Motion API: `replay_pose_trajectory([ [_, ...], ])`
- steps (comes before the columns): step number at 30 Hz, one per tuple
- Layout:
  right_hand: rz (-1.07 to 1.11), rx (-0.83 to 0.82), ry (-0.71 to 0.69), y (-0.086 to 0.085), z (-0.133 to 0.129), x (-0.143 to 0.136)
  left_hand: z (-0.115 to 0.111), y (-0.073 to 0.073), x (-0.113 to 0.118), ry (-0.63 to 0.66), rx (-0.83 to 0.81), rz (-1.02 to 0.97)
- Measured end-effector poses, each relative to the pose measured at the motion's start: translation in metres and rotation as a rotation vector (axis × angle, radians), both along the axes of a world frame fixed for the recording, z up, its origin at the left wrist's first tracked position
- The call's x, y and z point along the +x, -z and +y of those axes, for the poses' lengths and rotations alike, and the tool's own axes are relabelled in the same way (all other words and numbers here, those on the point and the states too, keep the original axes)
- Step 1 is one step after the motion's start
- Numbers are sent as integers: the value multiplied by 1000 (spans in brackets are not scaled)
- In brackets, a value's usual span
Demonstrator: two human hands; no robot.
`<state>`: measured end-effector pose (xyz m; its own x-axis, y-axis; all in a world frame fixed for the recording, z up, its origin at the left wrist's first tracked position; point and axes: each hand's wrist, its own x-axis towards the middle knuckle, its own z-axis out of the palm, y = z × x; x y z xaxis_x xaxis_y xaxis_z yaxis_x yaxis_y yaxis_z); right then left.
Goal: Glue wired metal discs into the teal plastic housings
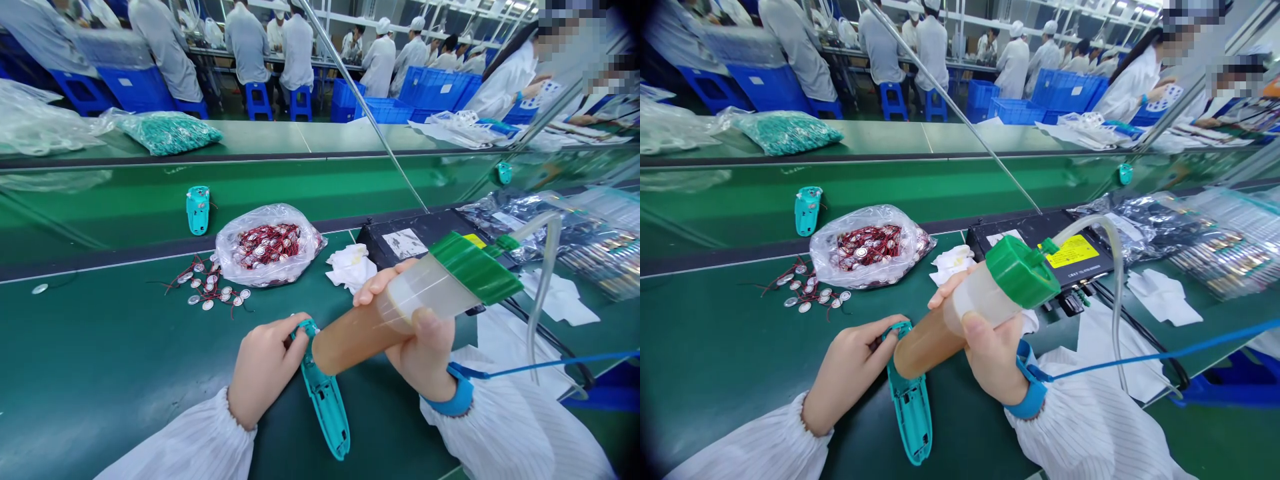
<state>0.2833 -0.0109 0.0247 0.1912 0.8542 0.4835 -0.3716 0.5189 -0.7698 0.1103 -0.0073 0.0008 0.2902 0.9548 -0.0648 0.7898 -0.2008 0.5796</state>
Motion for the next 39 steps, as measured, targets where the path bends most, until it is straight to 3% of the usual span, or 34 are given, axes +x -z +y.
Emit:
replay_pose_trajectory([
  [39,41,-84,-17,-4,1,2,-2,0,-1,-7,-18,-4],
])
